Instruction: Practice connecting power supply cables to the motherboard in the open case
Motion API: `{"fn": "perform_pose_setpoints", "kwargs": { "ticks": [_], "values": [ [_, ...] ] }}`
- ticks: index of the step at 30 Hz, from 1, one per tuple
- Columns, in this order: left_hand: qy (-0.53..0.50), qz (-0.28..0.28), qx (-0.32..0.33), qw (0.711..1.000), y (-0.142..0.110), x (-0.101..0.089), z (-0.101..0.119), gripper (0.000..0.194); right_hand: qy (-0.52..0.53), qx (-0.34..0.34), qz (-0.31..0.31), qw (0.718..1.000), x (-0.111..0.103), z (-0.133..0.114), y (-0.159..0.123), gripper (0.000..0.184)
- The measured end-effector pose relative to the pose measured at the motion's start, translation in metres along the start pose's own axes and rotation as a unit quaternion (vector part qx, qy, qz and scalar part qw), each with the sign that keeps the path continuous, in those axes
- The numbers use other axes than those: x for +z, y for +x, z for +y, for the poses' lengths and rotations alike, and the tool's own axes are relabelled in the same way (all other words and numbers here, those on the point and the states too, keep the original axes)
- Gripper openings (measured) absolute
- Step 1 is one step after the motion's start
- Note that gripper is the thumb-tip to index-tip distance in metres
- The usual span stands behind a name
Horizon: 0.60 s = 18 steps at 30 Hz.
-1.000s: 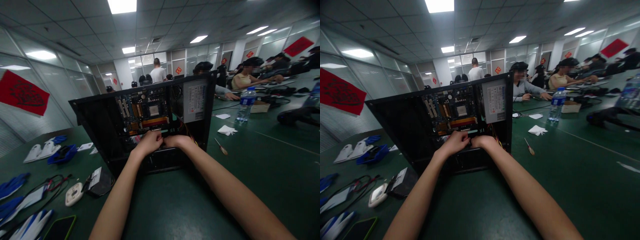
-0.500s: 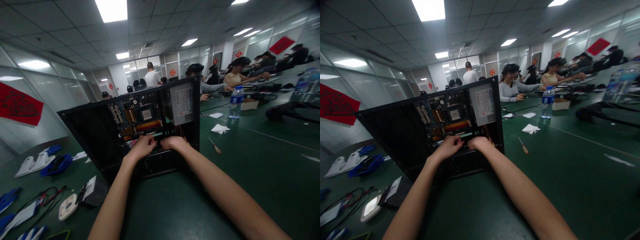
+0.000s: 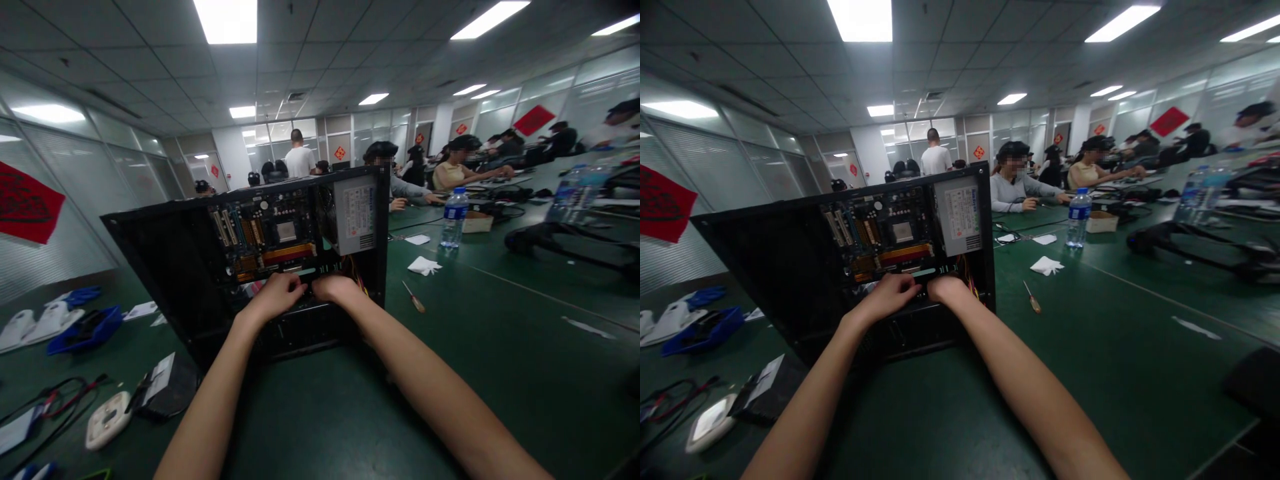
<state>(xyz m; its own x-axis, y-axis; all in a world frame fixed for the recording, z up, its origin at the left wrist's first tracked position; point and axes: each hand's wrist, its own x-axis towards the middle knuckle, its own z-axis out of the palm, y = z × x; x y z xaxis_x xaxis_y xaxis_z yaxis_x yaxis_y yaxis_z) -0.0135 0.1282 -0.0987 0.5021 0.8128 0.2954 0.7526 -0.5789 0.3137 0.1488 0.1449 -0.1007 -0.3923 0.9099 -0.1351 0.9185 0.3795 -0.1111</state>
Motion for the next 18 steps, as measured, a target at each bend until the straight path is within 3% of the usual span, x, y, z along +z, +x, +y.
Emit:
{"fn": "perform_pose_setpoints", "kwargs": {
  "ticks": [3, 6, 9, 12, 18],
  "values": [
    [-0.009, 0.025, 0.006, 1.000, 0.000, -0.002, 0.001, 0.028, 0.024, 0.004, 0.068, 0.997, -0.007, -0.009, -0.004, 0.035],
    [-0.026, 0.112, -0.016, 0.993, -0.001, -0.009, 0.002, 0.029, 0.102, -0.003, 0.222, 0.970, -0.011, -0.015, -0.002, 0.035],
    [-0.043, 0.184, -0.026, 0.982, -0.006, -0.021, 0.000, 0.033, 0.220, -0.045, 0.337, 0.914, -0.013, -0.017, 0.003, 0.045],
    [-0.079, 0.207, -0.025, 0.975, -0.012, -0.034, -0.005, 0.036, 0.333, -0.074, 0.402, 0.850, -0.015, -0.018, 0.003, 0.053],
    [-0.178, 0.178, -0.016, 0.968, -0.028, -0.064, -0.008, 0.046, 0.527, -0.125, 0.423, 0.727, -0.027, -0.029, -0.015, 0.063]
  ]
}}
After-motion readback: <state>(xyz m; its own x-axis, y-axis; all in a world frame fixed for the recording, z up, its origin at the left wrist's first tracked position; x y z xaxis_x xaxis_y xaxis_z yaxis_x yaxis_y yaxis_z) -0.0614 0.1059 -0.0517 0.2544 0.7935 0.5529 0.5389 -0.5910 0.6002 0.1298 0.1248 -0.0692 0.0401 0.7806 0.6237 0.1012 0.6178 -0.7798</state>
